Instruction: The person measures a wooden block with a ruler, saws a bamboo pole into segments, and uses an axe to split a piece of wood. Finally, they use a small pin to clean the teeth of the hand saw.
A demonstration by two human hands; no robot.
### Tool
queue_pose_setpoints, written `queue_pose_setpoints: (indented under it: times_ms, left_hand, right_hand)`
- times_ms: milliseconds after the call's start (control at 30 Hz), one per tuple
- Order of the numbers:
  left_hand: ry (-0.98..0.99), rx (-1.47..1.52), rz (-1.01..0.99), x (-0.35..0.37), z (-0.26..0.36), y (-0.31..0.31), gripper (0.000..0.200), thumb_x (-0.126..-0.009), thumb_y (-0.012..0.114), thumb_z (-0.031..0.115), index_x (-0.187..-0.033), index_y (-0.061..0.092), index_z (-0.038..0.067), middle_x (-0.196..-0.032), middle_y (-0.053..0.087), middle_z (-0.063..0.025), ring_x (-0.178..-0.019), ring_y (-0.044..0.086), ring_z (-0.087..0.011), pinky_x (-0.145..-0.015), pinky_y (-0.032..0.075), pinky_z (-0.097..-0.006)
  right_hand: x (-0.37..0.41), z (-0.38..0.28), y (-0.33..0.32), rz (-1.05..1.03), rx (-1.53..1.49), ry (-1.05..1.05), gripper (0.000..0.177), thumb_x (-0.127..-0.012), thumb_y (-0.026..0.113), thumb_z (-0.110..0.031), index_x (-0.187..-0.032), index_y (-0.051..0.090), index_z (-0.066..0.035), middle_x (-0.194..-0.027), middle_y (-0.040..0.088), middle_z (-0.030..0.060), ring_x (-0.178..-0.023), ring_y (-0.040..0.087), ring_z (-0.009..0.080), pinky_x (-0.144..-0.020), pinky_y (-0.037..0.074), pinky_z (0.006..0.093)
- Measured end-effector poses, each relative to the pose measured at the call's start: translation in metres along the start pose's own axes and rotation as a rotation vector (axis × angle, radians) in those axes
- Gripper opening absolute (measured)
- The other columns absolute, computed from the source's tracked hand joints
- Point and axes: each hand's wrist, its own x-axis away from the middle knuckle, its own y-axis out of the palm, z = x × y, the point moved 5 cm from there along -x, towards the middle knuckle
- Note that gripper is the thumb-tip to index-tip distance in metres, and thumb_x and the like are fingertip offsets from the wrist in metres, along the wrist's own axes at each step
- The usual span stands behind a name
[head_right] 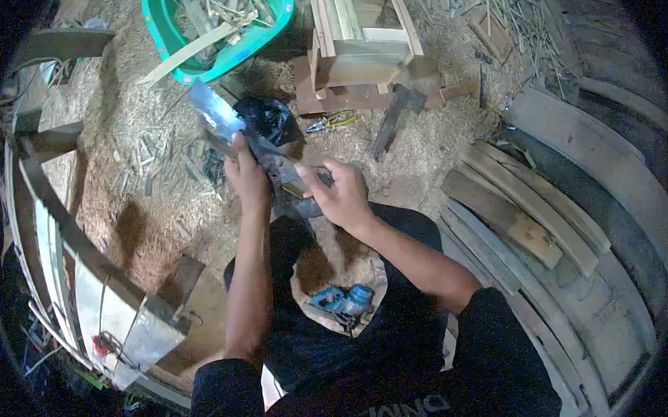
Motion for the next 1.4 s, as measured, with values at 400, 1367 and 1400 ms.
queue_pose_setpoints:
  times_ms: [400,1367,1400]
  left_hand:
    - [0.168,0.155,-0.047,-0.140,-0.111,0.044,0.038,-0.101,0.050,0.038,-0.099,0.056,0.001,-0.085,0.058,-0.0039,-0.074,0.054,-0.0133,-0.067,0.045,-0.0290]
    - [0.163,0.081,-0.297,-0.160,-0.266,0.142,0.029,-0.101,0.052,0.027,-0.109,0.059,0.000,-0.092,0.059,-0.0022,-0.080,0.051,-0.0113,-0.074,0.044,-0.0288]
    - [0.155,0.095,-0.308,-0.167,-0.267,0.142,0.029,-0.101,0.052,0.026,-0.110,0.059,0.000,-0.092,0.060,-0.0022,-0.081,0.052,-0.0113,-0.074,0.044,-0.0287]
  right_hand:
    - [-0.183,0.060,-0.003,-0.141,0.240,-0.370,0.046,-0.097,0.057,-0.043,-0.087,0.061,0.002,-0.075,0.065,0.0133,-0.072,0.068,0.0204,-0.064,0.050,0.0358]
    - [-0.318,0.193,-0.231,0.686,-0.177,-0.600,0.051,-0.085,0.068,-0.055,-0.084,0.062,-0.004,-0.073,0.057,0.0015,-0.071,0.052,0.0118,-0.066,0.044,0.0342]
    - [-0.322,0.191,-0.236,0.717,-0.177,-0.628,0.051,-0.086,0.067,-0.055,-0.081,0.062,-0.004,-0.070,0.056,0.0009,-0.069,0.050,0.0112,-0.065,0.043,0.0339]
